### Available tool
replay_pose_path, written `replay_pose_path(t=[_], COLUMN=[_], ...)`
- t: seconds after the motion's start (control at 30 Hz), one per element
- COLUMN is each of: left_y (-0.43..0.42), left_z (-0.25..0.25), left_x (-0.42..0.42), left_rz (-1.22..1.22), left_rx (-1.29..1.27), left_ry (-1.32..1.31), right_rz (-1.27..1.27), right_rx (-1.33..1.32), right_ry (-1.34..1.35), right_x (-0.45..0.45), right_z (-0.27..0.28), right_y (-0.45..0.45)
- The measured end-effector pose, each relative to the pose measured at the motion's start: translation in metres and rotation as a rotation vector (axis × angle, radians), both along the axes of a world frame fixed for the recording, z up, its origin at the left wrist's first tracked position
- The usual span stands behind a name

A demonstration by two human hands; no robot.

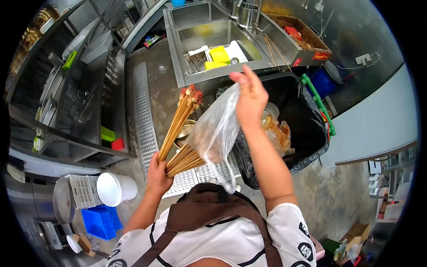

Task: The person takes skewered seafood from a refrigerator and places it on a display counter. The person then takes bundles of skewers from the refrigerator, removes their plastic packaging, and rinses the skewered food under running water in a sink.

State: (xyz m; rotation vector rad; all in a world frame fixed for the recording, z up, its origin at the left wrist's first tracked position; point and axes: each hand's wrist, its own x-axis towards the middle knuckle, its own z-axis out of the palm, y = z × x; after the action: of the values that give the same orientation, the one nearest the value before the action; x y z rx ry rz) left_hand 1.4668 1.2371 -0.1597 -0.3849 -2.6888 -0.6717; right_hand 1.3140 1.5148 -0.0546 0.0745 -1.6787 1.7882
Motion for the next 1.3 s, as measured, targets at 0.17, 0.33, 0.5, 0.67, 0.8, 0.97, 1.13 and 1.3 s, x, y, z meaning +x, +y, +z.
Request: replay_pose_path(t=[0.17, 0.33, 0.5, 0.67, 0.8, 0.97, 1.13, 1.3], left_y=[-0.02, -0.045, -0.052, -0.067, -0.078, -0.114, -0.194, -0.281], left_z=[-0.012, -0.027, -0.014, 0.008, -0.002, -0.013, -0.026, -0.008], left_x=[0.02, 0.049, 0.073, 0.085, 0.094, 0.085, 0.054, -0.001], left_rz=[0.014, 0.114, 0.366, 0.317, 0.351, 0.432, 0.448, 0.461], left_rx=[0.049, 0.244, 0.963, 1.414, 1.695, 1.718, 1.67, 1.555], left_ry=[-0.108, -0.228, -0.645, -0.59, -0.46, -0.346, -0.328, -0.409], right_rz=[-0.1, -0.329, -0.375, -0.391, -0.323, 0.254, 0.806, 1.037], right_rx=[-0.07, 0.06, 0.296, 0.728, 0.633, 0.43, 0.344, 0.08], right_ry=[-0.021, 0.044, -0.18, -0.39, -0.319, -0.262, -0.525, -0.725], right_x=[-0.027, -0.025, -0.022, -0.032, -0.026, -0.007, 0.02, 0.028], right_z=[0.002, -0.019, -0.079, -0.153, -0.135, -0.125, -0.174, -0.185], right_y=[0.076, 0.161, 0.243, 0.254, 0.158, -0.022, -0.192, -0.326])
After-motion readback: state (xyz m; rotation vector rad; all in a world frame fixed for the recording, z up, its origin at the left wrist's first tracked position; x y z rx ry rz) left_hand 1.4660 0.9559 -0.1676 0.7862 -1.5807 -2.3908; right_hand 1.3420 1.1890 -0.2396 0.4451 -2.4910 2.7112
